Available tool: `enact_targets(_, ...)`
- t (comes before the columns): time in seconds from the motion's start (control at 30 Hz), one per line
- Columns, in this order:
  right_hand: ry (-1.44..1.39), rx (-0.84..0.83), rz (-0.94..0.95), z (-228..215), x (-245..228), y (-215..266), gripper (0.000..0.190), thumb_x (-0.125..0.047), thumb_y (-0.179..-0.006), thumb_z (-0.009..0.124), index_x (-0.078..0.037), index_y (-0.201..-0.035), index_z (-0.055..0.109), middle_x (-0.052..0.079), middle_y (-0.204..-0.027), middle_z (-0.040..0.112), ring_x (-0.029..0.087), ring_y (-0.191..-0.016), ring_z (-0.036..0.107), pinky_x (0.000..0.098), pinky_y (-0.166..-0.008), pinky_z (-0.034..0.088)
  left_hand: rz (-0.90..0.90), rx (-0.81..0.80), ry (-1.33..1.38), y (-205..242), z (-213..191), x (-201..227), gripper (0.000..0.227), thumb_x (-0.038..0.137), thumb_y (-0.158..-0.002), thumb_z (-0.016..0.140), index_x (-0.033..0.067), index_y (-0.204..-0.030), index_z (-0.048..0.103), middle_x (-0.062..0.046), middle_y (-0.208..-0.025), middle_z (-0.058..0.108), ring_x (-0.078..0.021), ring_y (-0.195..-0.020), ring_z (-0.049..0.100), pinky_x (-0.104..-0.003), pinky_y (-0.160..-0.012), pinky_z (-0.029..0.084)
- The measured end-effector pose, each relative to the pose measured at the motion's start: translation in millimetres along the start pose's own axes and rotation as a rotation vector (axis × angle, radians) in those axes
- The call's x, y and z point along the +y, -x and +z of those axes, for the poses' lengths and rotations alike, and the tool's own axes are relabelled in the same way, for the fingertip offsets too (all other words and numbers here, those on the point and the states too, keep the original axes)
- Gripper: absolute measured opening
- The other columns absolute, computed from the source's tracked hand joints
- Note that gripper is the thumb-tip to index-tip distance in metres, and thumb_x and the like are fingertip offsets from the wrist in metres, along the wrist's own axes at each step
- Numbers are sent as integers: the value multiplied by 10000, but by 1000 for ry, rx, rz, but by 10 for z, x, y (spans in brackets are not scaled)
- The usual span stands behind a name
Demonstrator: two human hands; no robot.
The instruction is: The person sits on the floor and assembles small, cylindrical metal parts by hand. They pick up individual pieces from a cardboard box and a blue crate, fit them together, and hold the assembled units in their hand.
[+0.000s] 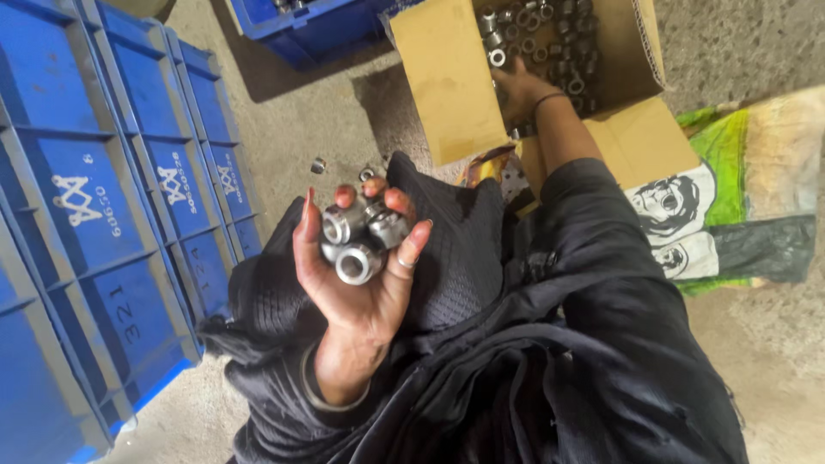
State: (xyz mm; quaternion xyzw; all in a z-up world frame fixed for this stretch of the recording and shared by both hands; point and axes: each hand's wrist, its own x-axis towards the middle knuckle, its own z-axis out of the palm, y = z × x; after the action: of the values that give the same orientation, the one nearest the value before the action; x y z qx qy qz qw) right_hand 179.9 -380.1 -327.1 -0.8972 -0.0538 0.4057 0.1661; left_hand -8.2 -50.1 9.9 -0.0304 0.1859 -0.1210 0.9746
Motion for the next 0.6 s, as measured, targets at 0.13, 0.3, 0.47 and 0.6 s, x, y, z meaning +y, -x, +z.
enact_targets(0.13,6,66,-32,210,108,-173,1184,-293,-600,952,-290,-1588,301,355,-1566,218,503,-1266,498,502,-1018,497,43,49,-71,-10,24,27,312,392,-1059,585,85,-1039,637,-117,-1175,610,-304,-1172,621,-691,-1132,469)
enact_targets(0.3,-1,108,-49,355,215,-320,1130,-316,-645,926,-294,-1593,311,366,-1552,251,514,-1254,512,507,-1023,497,93,119,-87,-61,17,31,302,392,-1048,607,92,-1026,631,-120,-1174,614,-296,-1152,618,-560,-1099,496)
enact_targets(0.47,14,107,-78,433,258,-413,1078,-339,-690,899,-297,-1599,322,377,-1537,284,525,-1243,526,511,-1027,497,169,152,-121,-87,10,34,271,359,-1017,631,89,-1006,610,-105,-1113,576,-273,-1096,582,-447,-991,519)
enact_targets(0.6,24,115,-93,430,298,-493,1036,-358,-726,877,-299,-1603,330,386,-1526,311,534,-1233,538,515,-1031,497,186,190,-132,-119,32,19,257,352,-1014,637,98,-995,602,-101,-1099,565,-269,-1071,567,-416,-947,509)
